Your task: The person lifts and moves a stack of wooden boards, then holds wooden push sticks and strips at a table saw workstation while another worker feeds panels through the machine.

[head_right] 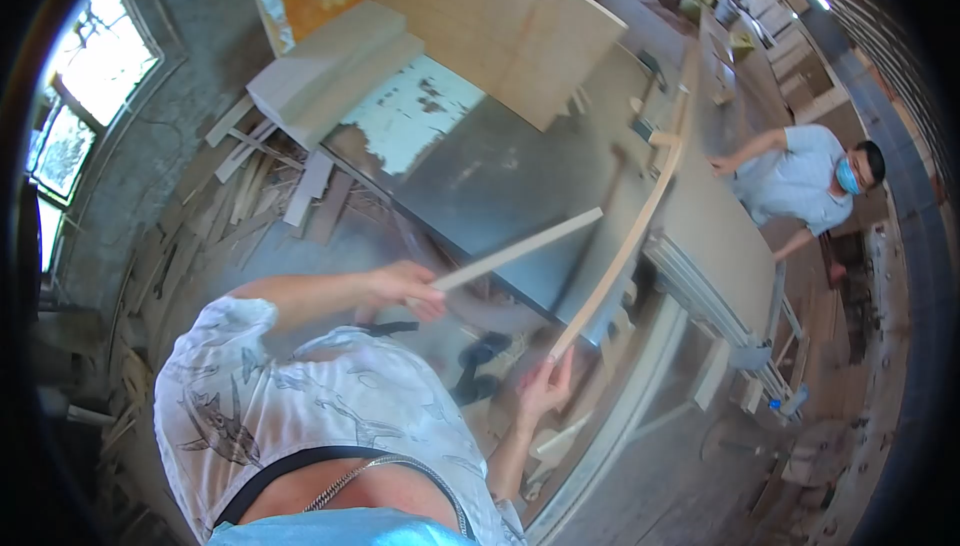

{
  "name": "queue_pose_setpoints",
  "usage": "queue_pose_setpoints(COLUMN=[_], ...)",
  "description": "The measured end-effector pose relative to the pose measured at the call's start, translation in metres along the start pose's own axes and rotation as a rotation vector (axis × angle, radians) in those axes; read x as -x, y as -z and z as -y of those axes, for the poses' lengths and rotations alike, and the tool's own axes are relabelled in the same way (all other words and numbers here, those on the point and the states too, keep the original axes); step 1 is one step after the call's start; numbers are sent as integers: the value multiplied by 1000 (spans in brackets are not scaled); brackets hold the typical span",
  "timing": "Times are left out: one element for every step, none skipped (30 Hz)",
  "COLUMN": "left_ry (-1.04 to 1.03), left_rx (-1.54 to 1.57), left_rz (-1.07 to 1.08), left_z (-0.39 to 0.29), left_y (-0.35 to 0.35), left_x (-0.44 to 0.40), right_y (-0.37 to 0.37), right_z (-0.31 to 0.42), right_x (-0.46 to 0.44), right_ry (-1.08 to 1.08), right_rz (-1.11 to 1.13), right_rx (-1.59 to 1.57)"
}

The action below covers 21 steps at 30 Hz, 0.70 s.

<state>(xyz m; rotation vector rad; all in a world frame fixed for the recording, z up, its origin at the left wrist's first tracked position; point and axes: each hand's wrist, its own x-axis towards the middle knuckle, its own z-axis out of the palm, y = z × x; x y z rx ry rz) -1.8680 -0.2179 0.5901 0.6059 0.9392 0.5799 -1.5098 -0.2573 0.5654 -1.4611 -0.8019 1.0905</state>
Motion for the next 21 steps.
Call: queue_pose_setpoints(left_ry=[-12, -21, -46, -67, -90, -116, -136, -154, -171, -187, -194, -202, -209, -198, -216, -232, -249, -245, -241, -238, -233], left_rx=[23, 46, 40, 32, 29, 27, 18, 46, 70, 96, 115, 132, 152, 162, 212, 264, 312, 328, 346, 362, 391], left_rz=[-37, -69, -119, -166, -217, -268, -311, -351, -387, -418, -443, -468, -493, -494, -487, -478, -468, -455, -443, -433, -439], left_z=[-9, -16, -24, -31, -34, -37, -44, -47, -50, -52, -54, -57, -59, -64, -63, -60, -58, -60, -60, -59, -66], left_y=[34, 63, 91, 119, 147, 175, 195, 217, 239, 258, 275, 292, 306, 317, 332, 347, 362, 371, 380, 387, 382], left_x=[26, 53, 79, 102, 121, 138, 160, 173, 183, 190, 194, 198, 201, 208, 207, 205, 202, 201, 199, 197, 198], right_y=[-21, -43, -62, -80, -96, -110, -120, -131, -142, -152, -158, -164, -167, -167, -169, -168, -168, -169, -169, -168, -163], right_z=[-6, -9, -18, -30, -41, -49, -45, -48, -49, -47, -46, -46, -46, -43, -45, -46, -48, -49, -49, -49, -47], right_x=[2, 5, 6, 7, 11, 13, 24, 22, 22, 21, 18, 15, 13, 19, 15, 14, 13, 14, 14, 14, 23], right_ry=[-77, -148, -214, -281, -350, -395, -389, -384, -377, -372, -364, -356, -349, -356, -341, -328, -312, -304, -296, -289, -293], right_rz=[17, 50, 62, 69, 71, 88, 76, 77, 72, 66, 63, 59, 56, 18, 23, 25, 27, 25, 23, 23, 7], right_rx=[-20, -82, -164, -245, -324, -370, -352, -330, -309, -307, -288, -270, -250, -250, -245, -238, -234, -222, -209, -196, -197])
